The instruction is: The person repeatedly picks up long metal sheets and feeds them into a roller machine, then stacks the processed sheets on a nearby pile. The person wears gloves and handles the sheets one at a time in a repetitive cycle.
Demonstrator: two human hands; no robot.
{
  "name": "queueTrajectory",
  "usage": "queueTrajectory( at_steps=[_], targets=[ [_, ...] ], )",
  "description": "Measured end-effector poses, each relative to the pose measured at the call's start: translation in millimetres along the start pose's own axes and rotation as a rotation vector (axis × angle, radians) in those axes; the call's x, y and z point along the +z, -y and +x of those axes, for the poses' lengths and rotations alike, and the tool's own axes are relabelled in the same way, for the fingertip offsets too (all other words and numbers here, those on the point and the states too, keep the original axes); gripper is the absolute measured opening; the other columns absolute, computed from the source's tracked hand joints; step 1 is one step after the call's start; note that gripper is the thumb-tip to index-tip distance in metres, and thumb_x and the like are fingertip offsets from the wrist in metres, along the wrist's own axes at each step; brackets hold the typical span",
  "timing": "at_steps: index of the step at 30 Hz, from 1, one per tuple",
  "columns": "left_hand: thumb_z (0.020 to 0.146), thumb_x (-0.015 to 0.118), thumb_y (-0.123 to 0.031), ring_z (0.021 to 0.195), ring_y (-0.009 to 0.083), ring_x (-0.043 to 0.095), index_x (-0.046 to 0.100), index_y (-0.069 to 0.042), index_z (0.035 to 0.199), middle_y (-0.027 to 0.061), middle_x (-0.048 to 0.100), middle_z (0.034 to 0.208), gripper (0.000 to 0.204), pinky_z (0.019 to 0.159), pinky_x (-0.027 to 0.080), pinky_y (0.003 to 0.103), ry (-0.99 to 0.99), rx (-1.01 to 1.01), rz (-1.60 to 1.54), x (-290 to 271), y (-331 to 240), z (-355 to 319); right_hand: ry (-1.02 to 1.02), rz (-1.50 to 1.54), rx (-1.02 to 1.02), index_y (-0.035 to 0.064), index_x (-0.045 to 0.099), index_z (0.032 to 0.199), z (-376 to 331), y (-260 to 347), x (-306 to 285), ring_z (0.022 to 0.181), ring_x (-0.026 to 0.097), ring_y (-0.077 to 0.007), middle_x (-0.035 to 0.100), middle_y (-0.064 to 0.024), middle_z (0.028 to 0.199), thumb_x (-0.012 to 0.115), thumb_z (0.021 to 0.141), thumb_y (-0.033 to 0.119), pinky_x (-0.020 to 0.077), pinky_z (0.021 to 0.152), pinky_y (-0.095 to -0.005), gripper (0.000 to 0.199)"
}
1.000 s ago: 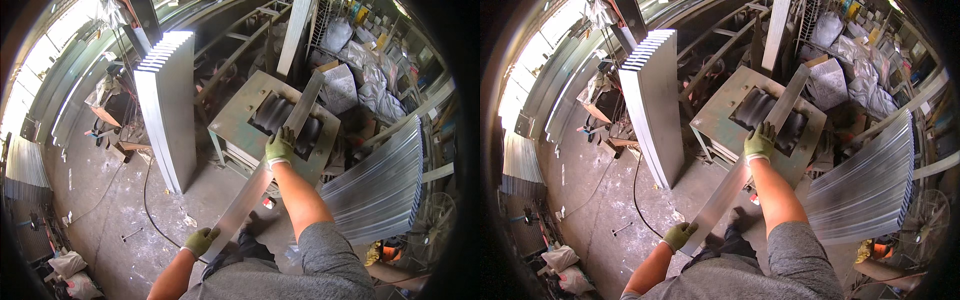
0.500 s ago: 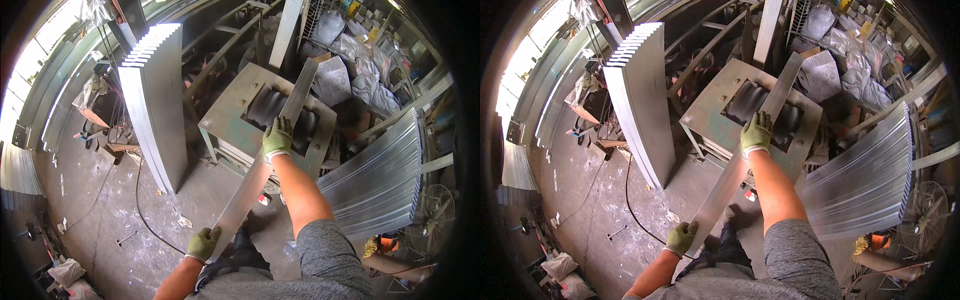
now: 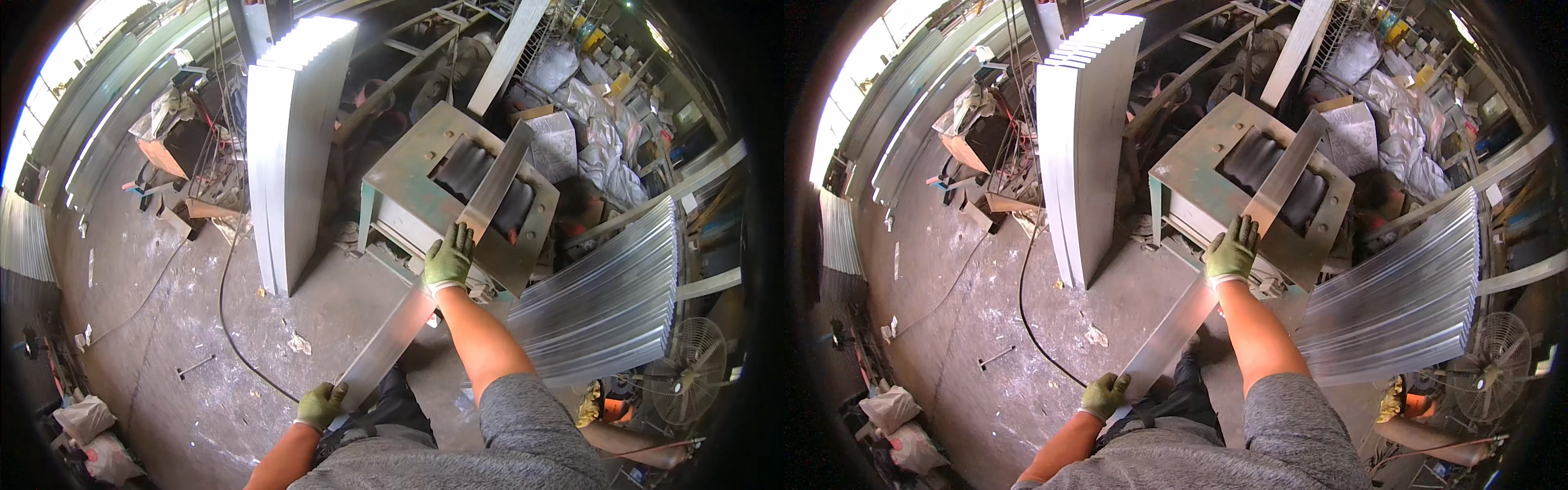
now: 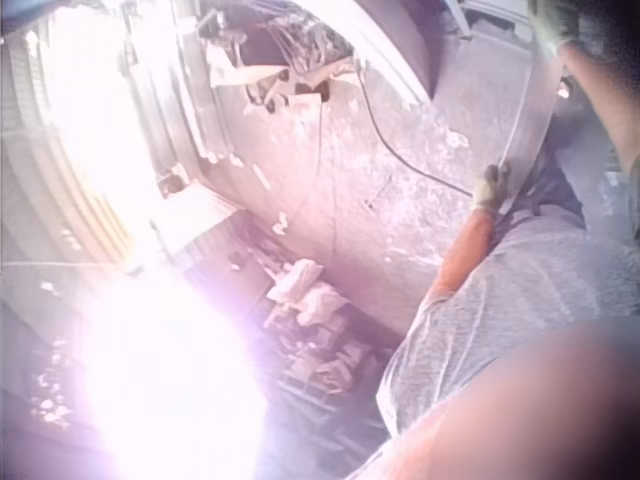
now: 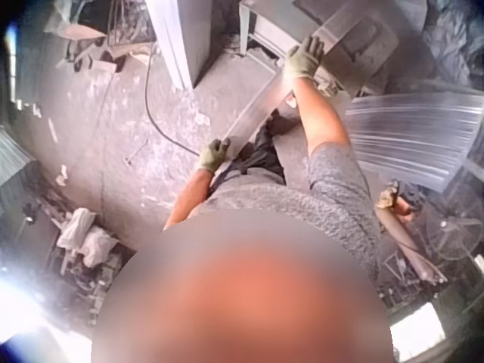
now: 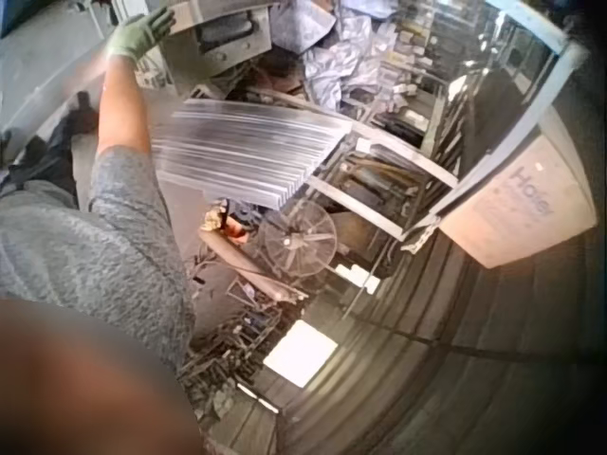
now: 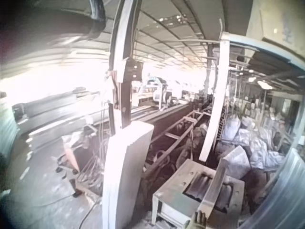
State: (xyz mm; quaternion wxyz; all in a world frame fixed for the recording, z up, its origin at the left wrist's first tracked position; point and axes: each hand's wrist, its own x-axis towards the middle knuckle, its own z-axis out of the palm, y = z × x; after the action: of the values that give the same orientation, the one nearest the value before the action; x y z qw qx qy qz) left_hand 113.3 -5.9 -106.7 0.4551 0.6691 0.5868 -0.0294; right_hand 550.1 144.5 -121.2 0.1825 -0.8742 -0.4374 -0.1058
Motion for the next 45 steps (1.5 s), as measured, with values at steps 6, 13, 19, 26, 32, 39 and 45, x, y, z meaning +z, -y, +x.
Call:
queueTrajectory(
  at_steps=[6,13,19,26,32,39,45],
  targets=[
    [0.104,0.057,-0.072,0.096,0.0514,0.072,0.074,-0.009,0.098,0.0266,0.076,0.095,0.065,0.081,0.055,0.060,0.045,-0.036,0.006,7,60,-21,-0.024,-0.021,-0.020,-0.0066,0.049,0.156,-56,26,-3,0.159,0.035,-0.0501,0.043,-0.0298,0.168,0.055,0.102,0.028,0.0238,0.134,-0.0593,0.065],
    [0.105,0.058,-0.069,0.095,0.0510,0.072,0.075,-0.008,0.100,0.0249,0.076,0.094,0.063,0.080,0.055,0.058,0.031,-0.008,-0.023,10,112,-47,-0.003,0.013,-0.008,-0.0078,0.047,0.156,-112,51,-11,0.159,0.033,-0.0505,0.042,-0.0301,0.168,0.059,0.100,0.023,0.0229,0.134,-0.0595,0.065],
    [0.105,0.058,-0.066,0.097,0.0510,0.072,0.077,-0.009,0.103,0.0253,0.076,0.095,0.061,0.083,0.055,0.059,0.051,-0.063,-0.026,10,155,-71,0.081,0.026,0.013,-0.0070,0.042,0.162,-157,72,-16,0.162,0.029,-0.0504,0.038,-0.0293,0.171,0.057,0.101,0.027,0.0187,0.135,-0.0596,0.071],
    [0.105,0.059,-0.066,0.099,0.0498,0.073,0.079,-0.011,0.106,0.0242,0.077,0.097,0.059,0.085,0.056,0.058,0.038,-0.078,0.014,11,211,-104,0.080,0.050,0.006,-0.0068,0.040,0.163,-213,95,-22,0.162,0.028,-0.0506,0.036,-0.0293,0.172,0.061,0.099,0.029,0.0183,0.135,-0.0592,0.076],
    [0.105,0.061,-0.060,0.092,0.0496,0.073,0.077,-0.010,0.098,0.0235,0.076,0.091,0.053,0.080,0.056,0.056,0.042,-0.071,-0.033,1,248,-134,0.210,0.103,-0.008,-0.0066,0.035,0.166,-254,110,-39,0.164,0.021,-0.0510,0.028,-0.0303,0.176,0.061,0.101,0.039,0.0147,0.136,-0.0600,0.083],
    [0.105,0.064,-0.057,0.091,0.0414,0.077,0.081,-0.008,0.106,0.0211,0.079,0.094,0.052,0.082,0.059,0.049,0.076,-0.189,0.067,-14,291,-173,0.387,0.201,-0.108,-0.0022,0.032,0.169,-306,119,-58,0.164,0.020,-0.0514,0.026,-0.0278,0.178,0.060,0.104,0.054,0.0155,0.132,-0.0666,0.090],
    [0.104,0.064,-0.060,0.101,0.0446,0.076,0.080,-0.008,0.109,0.0240,0.079,0.103,0.054,0.088,0.058,0.054,0.092,-0.188,0.024,-19,243,-134,0.276,0.198,-0.207,-0.0097,0.033,0.165,-261,90,-50,0.163,0.021,-0.0540,0.027,-0.0327,0.175,0.061,0.104,0.050,0.0160,0.133,-0.0655,0.090]
  ],
)
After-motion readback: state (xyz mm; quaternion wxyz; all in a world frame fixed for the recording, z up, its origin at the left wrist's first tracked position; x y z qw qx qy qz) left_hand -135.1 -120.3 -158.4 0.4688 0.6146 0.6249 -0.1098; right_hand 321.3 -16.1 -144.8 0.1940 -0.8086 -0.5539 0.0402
